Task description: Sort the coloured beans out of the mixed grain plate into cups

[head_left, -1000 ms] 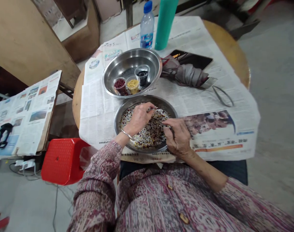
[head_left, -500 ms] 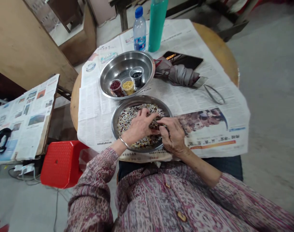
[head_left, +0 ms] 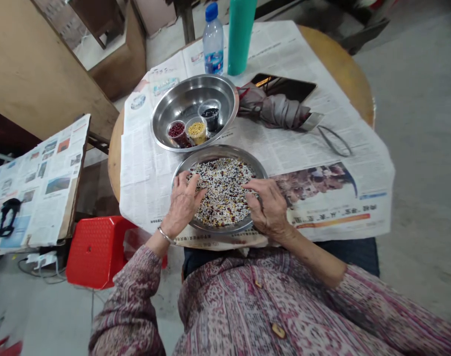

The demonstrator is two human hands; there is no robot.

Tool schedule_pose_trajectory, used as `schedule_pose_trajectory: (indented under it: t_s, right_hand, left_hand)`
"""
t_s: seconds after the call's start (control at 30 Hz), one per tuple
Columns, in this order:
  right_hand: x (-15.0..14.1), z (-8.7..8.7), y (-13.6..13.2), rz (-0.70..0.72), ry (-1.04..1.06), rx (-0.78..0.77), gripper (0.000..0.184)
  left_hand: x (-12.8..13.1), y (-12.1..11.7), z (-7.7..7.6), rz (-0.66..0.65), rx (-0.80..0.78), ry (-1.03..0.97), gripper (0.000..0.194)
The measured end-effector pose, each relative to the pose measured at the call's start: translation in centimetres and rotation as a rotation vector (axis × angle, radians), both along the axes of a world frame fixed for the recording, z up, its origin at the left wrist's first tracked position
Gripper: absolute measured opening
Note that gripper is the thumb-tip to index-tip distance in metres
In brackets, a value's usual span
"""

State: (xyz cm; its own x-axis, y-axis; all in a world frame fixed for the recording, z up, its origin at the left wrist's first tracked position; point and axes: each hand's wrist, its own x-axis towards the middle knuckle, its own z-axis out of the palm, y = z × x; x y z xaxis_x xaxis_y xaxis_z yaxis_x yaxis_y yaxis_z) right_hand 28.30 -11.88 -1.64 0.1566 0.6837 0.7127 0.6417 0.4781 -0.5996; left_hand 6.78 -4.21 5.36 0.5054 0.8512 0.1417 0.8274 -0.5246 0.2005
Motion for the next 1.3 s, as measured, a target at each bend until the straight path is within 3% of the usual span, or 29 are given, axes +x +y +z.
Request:
schedule_pose_trajectory:
  t_s: [0.1, 0.17, 0.27, 0.33, 0.4, 0.47, 0.57, 0.63, 0.7, 0.77, 0.87, 0.97, 1.13, 1.2, 1.3]
  right_hand:
    - [0.0, 0.1, 0.0, -0.006, -0.008, -0.004, 0.027]
    - [0.0, 0.2, 0.0, -0.010, -0.011, -0.003, 0.027]
    - [0.0, 0.3, 0.1, -0.015, -0.011, 0.004, 0.027]
    - [0.0, 0.4, 0.1, -0.014, -0.011, 0.006, 0.027]
    - [0.0, 0.4, 0.1, -0.007, -0.007, 0.008, 0.027]
    - [0.0, 0.4, 0.1, 0.001, 0.002, 0.010, 0.027]
    - [0.0, 0.3, 0.0, 0.004, 0.025, 0.007, 0.027]
    - [0.0, 0.4, 0.0, -0.009, 0.047, 0.002, 0.028]
    - [0.0, 0.6, 0.0, -0.036, 0.071, 0.005, 0.030]
    - [0.1, 0.8, 0.1, -0.071, 0.092, 0.003, 0.033]
    - [0.2, 0.9, 0.3, -0.125, 0.113, -0.021, 0.036]
    - [0.3, 0.7, 0.4, -0.140, 0.114, -0.069, 0.038]
    - [0.3, 0.4, 0.6, -0.119, 0.122, -0.098, 0.035]
    - [0.3, 0.3, 0.6, -0.115, 0.124, -0.089, 0.034]
    - [0.3, 0.4, 0.7, -0.104, 0.117, -0.092, 0.033]
  left_hand:
    - [1.7, 1.4, -0.5, 0.105, -0.031, 0.016, 0.057]
    - [3.1, 1.5, -0.8, 0.070, -0.107, -0.002, 0.047]
    - [4.3, 0.2, -0.7, -0.115, -0.249, -0.090, 0.016]
    - [4.5, -0.9, -0.4, -0.225, -0.311, -0.169, 0.011]
    - [4.2, -1.2, 0.0, -0.250, -0.306, -0.243, 0.012]
    - [3.9, -0.5, 0.3, -0.175, -0.226, -0.267, 0.013]
    - [4.3, 1.7, 0.0, 0.015, -0.089, -0.152, 0.026]
    - [5.4, 3.0, -0.4, 0.115, -0.080, -0.059, 0.039]
    - [7.1, 3.5, -0.9, 0.126, -0.109, -0.026, 0.045]
    - [8.8, 3.2, -1.1, 0.025, -0.155, -0.029, 0.041]
    - [10.1, 1.9, -0.8, -0.225, -0.236, -0.015, 0.033]
    - [9.5, 0.6, -0.2, -0.419, -0.295, 0.055, 0.028]
    - [6.5, -0.3, 0.8, -0.620, -0.311, 0.185, 0.017]
    - [5.1, -0.3, 1.2, -0.607, -0.307, 0.216, 0.011]
    - [2.8, -0.3, 1.9, -0.485, -0.278, 0.242, 0.011]
